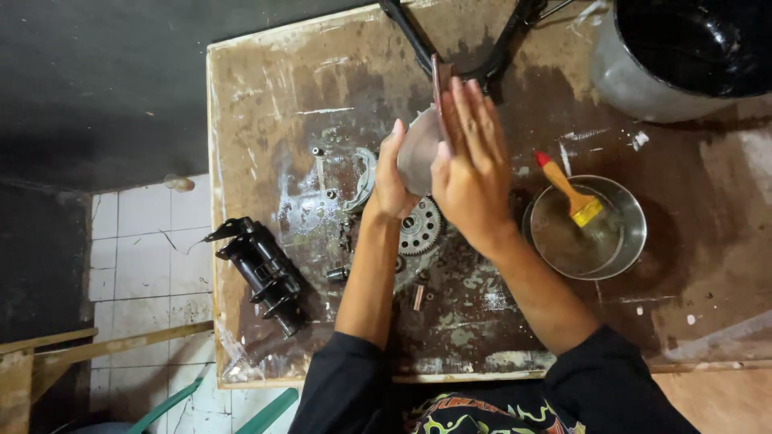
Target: The person cleans various disassembled mechanical parts on a wooden table using a brush and a liquid from a metal bowl. They scrub a cylindrical component, a gear, and a circular disc, then wipe the disc with their hands.
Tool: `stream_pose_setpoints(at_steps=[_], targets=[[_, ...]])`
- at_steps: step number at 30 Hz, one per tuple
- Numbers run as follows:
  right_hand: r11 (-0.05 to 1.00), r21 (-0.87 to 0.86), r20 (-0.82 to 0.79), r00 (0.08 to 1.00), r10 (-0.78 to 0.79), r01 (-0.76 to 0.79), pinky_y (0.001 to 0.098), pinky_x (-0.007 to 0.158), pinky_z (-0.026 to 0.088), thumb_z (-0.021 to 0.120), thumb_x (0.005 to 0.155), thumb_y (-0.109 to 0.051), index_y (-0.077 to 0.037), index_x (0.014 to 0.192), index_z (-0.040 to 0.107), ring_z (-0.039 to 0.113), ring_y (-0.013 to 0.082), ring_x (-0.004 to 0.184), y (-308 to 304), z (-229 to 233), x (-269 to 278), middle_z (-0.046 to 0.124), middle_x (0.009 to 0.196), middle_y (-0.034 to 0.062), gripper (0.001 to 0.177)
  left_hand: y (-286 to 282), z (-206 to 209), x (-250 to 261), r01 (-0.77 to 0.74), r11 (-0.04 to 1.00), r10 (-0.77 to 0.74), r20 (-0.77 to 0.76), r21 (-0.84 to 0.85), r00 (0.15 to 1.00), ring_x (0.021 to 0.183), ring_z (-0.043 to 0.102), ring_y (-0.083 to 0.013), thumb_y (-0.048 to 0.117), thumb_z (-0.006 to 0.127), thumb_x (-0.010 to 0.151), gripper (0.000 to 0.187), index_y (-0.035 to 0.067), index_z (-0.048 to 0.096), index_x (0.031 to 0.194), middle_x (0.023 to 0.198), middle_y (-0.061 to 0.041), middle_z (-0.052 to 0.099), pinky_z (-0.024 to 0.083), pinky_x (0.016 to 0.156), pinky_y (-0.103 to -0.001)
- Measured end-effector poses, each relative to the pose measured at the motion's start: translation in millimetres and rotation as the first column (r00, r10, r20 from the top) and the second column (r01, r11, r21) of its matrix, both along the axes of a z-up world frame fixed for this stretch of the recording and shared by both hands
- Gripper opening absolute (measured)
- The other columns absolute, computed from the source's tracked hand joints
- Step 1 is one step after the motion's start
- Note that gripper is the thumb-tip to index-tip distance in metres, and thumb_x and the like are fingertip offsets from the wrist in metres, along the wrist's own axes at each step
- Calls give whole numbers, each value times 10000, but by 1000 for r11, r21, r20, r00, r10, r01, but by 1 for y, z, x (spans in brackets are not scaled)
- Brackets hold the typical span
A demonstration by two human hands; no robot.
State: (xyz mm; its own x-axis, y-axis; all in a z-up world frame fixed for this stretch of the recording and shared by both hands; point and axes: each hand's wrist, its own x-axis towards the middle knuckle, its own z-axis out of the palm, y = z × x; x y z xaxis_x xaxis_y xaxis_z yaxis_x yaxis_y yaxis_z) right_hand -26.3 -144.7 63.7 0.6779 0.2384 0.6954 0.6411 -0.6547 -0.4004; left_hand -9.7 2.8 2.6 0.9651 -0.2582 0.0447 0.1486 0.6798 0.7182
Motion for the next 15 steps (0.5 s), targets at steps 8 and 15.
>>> stream_pose_setpoints(at_steps=[8, 15], targets=[[968, -138, 24, 976, 217, -212, 524, 1265, 283, 588, 960, -99, 55, 1442, 578, 392, 362, 1497, 26, -6, -18, 458, 1582, 177, 507, -4, 44, 6, 309, 841, -85, 457, -443, 886, 1246, 661, -420, 613, 189, 1133, 775, 45, 434, 1601, 1416, -313, 611, 555, 1041, -493], [997, -11, -35, 997, 72, -73, 508, 1298, 305, 560, 1025, -70, 117, 1499, 526, 385, 407, 1532, -1, -6, -2, 437, 1616, 210, 511, -10, 55, -9, -96, 598, -68, -169, -796, 983, 1422, 506, -469, 653, 73, 1143, 947, -130, 253, 1644, 1475, -361, 540, 366, 1225, -548]])
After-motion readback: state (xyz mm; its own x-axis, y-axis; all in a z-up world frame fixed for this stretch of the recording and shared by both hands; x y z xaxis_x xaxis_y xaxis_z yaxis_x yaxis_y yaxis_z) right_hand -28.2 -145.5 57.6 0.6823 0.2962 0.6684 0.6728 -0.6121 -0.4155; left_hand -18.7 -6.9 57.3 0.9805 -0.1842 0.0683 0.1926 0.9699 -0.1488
